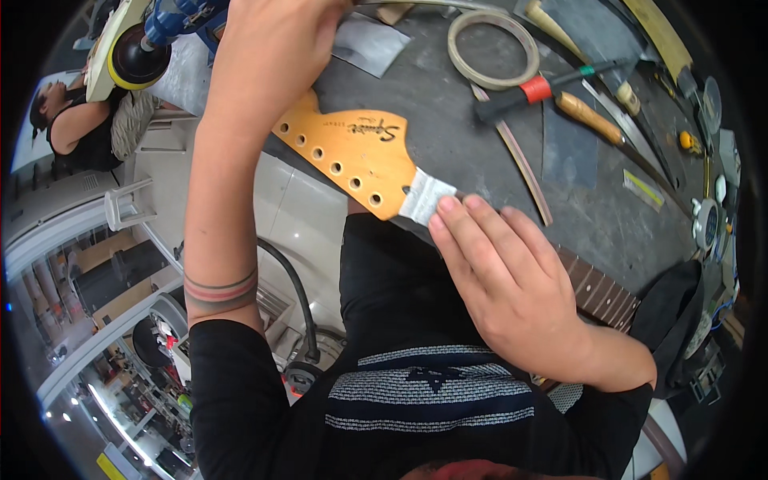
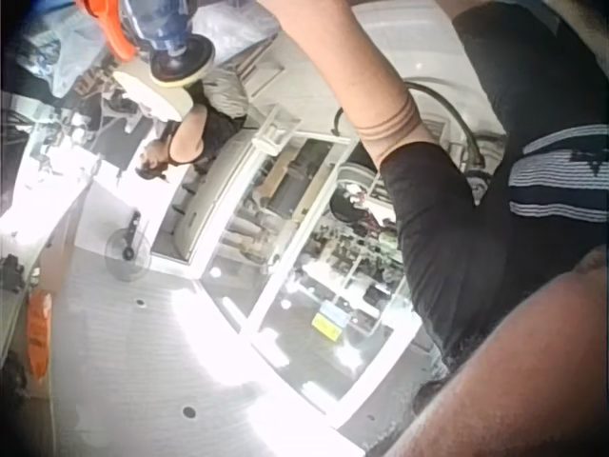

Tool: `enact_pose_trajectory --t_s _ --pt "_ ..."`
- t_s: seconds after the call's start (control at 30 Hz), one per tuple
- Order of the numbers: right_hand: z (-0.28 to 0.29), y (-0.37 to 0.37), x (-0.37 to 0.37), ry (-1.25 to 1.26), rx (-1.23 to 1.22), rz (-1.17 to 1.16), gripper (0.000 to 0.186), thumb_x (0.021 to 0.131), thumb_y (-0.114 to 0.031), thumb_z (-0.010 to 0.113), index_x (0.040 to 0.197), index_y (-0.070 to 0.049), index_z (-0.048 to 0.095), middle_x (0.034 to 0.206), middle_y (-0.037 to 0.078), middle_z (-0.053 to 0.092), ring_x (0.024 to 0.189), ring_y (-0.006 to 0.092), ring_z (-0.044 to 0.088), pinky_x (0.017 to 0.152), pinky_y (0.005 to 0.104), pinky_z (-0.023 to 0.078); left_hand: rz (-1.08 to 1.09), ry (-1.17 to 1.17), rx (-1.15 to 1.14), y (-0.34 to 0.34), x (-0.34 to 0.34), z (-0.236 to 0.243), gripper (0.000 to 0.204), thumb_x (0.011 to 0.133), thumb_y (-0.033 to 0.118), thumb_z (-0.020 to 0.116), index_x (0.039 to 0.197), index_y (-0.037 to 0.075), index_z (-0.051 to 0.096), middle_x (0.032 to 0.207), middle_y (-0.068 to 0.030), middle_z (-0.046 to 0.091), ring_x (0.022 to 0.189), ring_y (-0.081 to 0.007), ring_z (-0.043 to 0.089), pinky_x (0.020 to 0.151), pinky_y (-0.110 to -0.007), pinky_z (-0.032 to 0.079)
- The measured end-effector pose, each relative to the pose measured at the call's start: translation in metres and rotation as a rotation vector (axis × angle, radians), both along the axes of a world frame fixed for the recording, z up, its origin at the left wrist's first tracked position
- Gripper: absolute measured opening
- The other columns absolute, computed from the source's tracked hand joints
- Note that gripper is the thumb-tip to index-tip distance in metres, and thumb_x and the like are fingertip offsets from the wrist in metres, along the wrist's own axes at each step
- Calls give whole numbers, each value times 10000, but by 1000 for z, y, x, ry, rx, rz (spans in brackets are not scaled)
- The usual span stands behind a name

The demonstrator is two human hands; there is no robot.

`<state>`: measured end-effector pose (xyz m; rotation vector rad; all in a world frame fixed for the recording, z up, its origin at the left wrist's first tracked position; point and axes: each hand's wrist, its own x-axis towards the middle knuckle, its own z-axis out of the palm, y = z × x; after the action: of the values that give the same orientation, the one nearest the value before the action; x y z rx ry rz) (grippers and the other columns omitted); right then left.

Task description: The person sands the nut area of a guitar neck using a file, brushes away dust with a brush, and turns the neck over to inspect it.

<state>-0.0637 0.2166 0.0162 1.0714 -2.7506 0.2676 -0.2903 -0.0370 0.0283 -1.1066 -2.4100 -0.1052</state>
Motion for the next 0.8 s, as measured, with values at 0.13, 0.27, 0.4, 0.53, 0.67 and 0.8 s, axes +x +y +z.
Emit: enact_pose_trajectory --t_s 0.13,0.27,0.4,0.53,0.67,0.8 --pt "-3 0 7 -31 -15 -53 537 973 -149 624 1450 64 748 1571 176 696 1458 344 671 1229 487 526 -232 -250 287 85 22 -3 178 1005 106 746 1153 17 792 1073 -169 698 1101 -375 680 1009 -466 536" --pt "-9 -1 8 27 -91 -38 574 953 -149 630 1474 77 712 1580 196 668 1464 352 650 1263 511 499 -174 -401 -23 132 44 6 266 1037 230 719 1178 24 811 1049 -213 788 1038 -444 760 959 -542 599" --pt "-13 -4 12 41 -102 -47 565 955 -139 642 1472 80 701 1572 187 660 1484 332 628 1327 498 443 -195 -410 -73 138 35 0 300 1046 251 716 1216 22 809 986 -223 829 1002 -489 791 960 -578 621" --pt "-13 2 11 65 -110 -45 553 960 -124 650 1472 82 697 1556 191 662 1489 324 624 1346 491 426 -93 -457 231 118 53 22 280 1048 222 758 1209 -6 774 1158 -234 735 1059 -417 748 980 -483 596" --pt "-13 -1 12 75 -129 -22 538 972 -118 656 1465 93 695 1543 195 663 1492 330 621 1349 495 427 23 -588 427 90 61 35 204 1076 157 735 1122 -36 689 1090 -128 669 952 -184 665 847 -333 549" --pt "-16 0 11 175 -194 -18 424 944 -122 702 1284 118 783 1377 187 728 1386 312 674 1326 454 466 -230 -687 788 75 83 42 89 1113 78 672 1124 -10 677 1069 -53 723 925 -115 672 819 -294 564"
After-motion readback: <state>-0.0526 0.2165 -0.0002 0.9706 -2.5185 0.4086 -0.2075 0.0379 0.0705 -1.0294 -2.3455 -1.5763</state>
